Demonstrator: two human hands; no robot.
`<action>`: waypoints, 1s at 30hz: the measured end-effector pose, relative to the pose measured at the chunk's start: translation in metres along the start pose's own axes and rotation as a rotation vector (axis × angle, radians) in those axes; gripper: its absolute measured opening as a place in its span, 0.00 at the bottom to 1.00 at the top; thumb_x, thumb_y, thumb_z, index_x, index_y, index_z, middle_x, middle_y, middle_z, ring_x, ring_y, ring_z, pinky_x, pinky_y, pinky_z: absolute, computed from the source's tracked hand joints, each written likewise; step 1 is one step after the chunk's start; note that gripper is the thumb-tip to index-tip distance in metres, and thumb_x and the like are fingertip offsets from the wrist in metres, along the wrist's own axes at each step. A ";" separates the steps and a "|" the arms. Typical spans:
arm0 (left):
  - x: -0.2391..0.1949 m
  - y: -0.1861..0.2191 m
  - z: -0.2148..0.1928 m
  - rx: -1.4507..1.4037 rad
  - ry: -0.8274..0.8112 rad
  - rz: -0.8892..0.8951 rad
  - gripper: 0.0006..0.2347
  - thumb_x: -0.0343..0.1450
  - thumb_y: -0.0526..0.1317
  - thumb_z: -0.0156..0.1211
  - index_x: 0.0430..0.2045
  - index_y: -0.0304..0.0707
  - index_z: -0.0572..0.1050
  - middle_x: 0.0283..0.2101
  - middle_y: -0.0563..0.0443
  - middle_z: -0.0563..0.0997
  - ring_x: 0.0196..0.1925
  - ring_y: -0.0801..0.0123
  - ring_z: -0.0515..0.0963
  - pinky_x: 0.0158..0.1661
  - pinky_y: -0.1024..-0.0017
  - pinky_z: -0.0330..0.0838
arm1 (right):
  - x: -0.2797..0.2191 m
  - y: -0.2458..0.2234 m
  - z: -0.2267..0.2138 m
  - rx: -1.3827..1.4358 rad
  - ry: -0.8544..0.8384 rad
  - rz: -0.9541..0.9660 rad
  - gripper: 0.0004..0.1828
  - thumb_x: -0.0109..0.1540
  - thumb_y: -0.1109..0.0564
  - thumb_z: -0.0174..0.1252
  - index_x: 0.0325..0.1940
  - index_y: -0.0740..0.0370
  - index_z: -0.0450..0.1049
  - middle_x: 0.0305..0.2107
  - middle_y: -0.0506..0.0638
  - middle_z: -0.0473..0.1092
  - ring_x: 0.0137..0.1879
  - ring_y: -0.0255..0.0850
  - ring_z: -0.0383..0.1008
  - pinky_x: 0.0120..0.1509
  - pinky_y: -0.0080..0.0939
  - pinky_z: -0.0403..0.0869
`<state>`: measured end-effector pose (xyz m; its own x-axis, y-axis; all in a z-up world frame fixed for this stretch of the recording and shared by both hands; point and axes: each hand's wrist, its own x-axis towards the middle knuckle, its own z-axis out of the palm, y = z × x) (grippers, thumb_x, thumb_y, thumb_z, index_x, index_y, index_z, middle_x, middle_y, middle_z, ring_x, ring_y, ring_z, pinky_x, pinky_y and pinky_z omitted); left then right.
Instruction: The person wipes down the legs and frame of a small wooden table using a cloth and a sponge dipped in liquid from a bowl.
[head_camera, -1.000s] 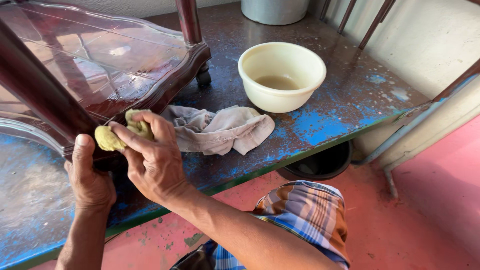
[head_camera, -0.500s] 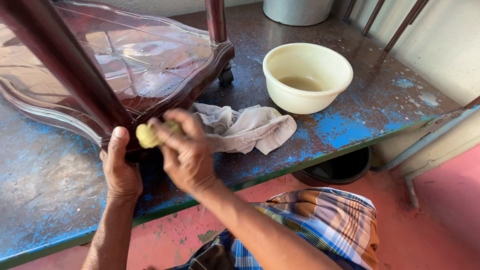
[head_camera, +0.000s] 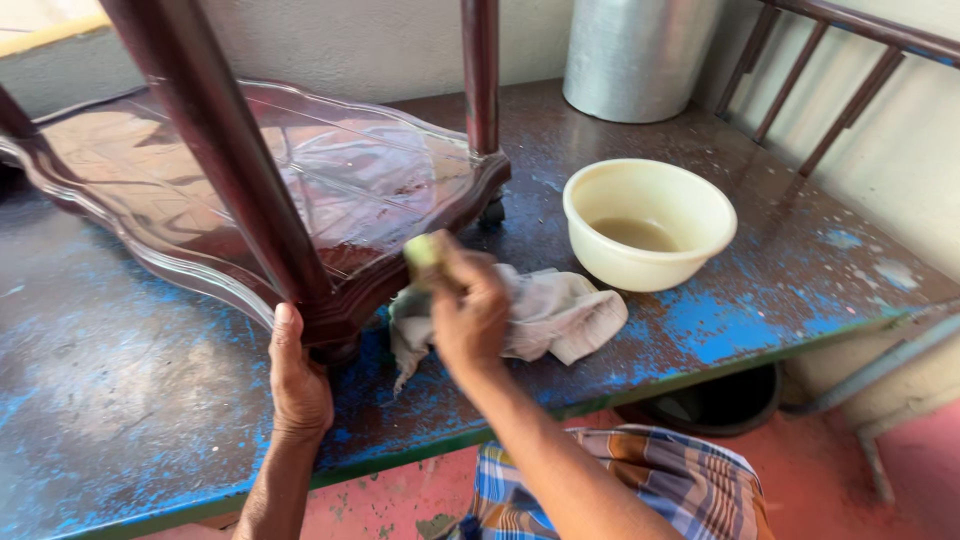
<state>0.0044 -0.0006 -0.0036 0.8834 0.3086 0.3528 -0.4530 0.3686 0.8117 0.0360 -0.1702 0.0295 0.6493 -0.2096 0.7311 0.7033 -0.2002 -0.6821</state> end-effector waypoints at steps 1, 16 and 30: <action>0.001 -0.001 0.000 -0.002 0.002 0.016 0.24 0.76 0.54 0.47 0.59 0.35 0.71 0.57 0.51 0.79 0.58 0.67 0.78 0.60 0.66 0.68 | 0.009 0.001 -0.001 -0.016 0.042 0.069 0.14 0.63 0.61 0.66 0.52 0.57 0.81 0.40 0.51 0.78 0.46 0.44 0.78 0.52 0.42 0.75; 0.007 0.007 -0.003 0.008 -0.024 -0.029 0.25 0.75 0.52 0.49 0.57 0.28 0.73 0.54 0.46 0.81 0.57 0.64 0.79 0.60 0.64 0.68 | 0.024 -0.012 0.012 -0.255 0.010 -0.207 0.13 0.56 0.67 0.63 0.44 0.58 0.82 0.41 0.52 0.75 0.50 0.49 0.73 0.55 0.47 0.72; 0.008 0.002 -0.009 -0.006 -0.045 -0.004 0.22 0.74 0.50 0.53 0.52 0.25 0.76 0.51 0.45 0.82 0.54 0.66 0.80 0.58 0.65 0.69 | 0.084 0.004 0.032 -0.117 -0.720 -0.295 0.16 0.56 0.67 0.57 0.43 0.53 0.80 0.41 0.49 0.78 0.52 0.45 0.77 0.57 0.44 0.75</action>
<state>0.0096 0.0109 -0.0035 0.8896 0.2672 0.3704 -0.4501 0.3751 0.8104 0.1029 -0.1584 0.0888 0.4963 0.5316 0.6864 0.8668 -0.2585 -0.4265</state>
